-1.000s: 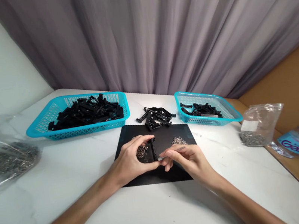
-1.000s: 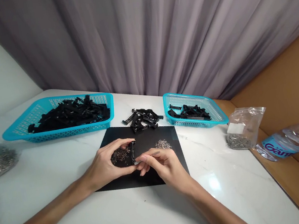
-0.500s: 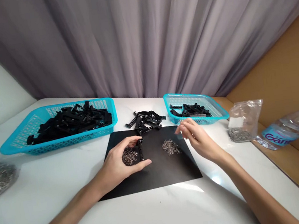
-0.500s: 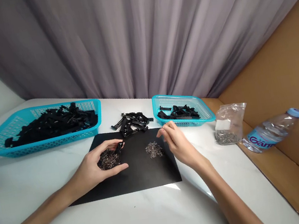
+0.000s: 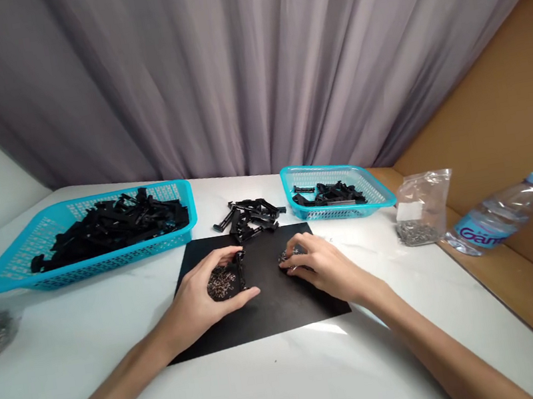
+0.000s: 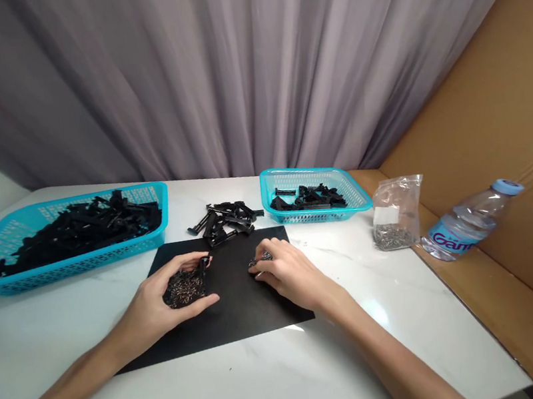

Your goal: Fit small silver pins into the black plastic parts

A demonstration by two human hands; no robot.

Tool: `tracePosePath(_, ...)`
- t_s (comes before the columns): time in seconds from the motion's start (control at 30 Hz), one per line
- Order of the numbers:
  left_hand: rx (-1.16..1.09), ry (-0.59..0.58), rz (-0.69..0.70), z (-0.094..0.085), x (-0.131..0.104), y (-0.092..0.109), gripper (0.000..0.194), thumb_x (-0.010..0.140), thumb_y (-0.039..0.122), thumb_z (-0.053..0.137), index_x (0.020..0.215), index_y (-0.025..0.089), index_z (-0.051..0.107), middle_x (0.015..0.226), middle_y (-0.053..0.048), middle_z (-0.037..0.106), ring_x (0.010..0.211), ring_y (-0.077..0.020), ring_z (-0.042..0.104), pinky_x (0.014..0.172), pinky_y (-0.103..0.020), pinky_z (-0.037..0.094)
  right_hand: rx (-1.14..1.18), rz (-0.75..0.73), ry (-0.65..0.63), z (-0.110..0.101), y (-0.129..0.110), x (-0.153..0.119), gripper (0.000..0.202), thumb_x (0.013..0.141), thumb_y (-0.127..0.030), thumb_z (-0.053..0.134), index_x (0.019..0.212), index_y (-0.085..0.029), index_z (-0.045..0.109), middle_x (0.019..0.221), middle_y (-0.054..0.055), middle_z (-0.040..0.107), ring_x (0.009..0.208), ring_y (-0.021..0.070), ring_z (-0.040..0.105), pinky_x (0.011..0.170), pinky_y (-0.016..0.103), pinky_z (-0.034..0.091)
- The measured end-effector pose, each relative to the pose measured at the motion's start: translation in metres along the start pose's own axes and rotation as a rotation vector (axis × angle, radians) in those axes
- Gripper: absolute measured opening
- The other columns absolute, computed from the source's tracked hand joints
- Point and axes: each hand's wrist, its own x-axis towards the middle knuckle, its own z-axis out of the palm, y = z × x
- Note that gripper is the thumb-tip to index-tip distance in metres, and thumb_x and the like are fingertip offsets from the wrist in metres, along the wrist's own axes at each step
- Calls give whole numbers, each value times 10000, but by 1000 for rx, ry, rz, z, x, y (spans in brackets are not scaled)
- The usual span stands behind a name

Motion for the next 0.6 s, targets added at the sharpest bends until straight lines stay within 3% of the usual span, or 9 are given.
tracePosePath(0.1, 18, -3, 17, 1, 0, -1, 639, 774, 594, 779, 1296, 274, 595, 1258, -46, 704, 1158, -274, 687, 1043, -414, 572, 122, 25, 83, 9, 4, 5, 154, 1002, -183, 580, 998, -221, 730, 1051, 86, 670, 951, 231, 613, 843, 394, 507)
tracePosePath(0.2, 34, -17, 31, 2, 0, -1, 643, 774, 603, 775, 1295, 274, 595, 1250, -53, 704, 1145, -278, 690, 1031, -415, 576, 273, 83, 170, 11, 7, 10, 139, 1010, -203, 570, 974, -218, 704, 1005, 66, 686, 938, 205, 625, 841, 349, 494)
tracePosePath(0.33, 46, -21, 29, 1, -1, -1, 636, 781, 603, 768, 1297, 277, 591, 1255, -48, 696, 1144, -271, 687, 1043, -421, 567, 431, 245, 288, 4, 15, 11, 109, 979, -271, 623, 943, -212, 708, 946, 40, 717, 787, 171, 593, 713, 300, 461)
tracePosePath(0.47, 47, -6, 23, 0, 0, -1, 645, 780, 607, 768, 1302, 276, 587, 1262, -52, 693, 1153, -278, 682, 1052, -432, 559, 502, 334, 251, -9, 21, 10, 131, 928, -303, 681, 986, -203, 743, 915, 31, 743, 687, 149, 548, 661, 290, 436)
tracePosePath(0.6, 44, -22, 21, 0, 0, 0, 646, 782, 600, 770, 1306, 273, 582, 1264, -62, 692, 1161, -283, 677, 1052, -439, 560, 486, 333, 179, -18, 22, 8, 143, 930, -307, 672, 946, -193, 758, 906, 39, 757, 729, 160, 591, 682, 301, 441)
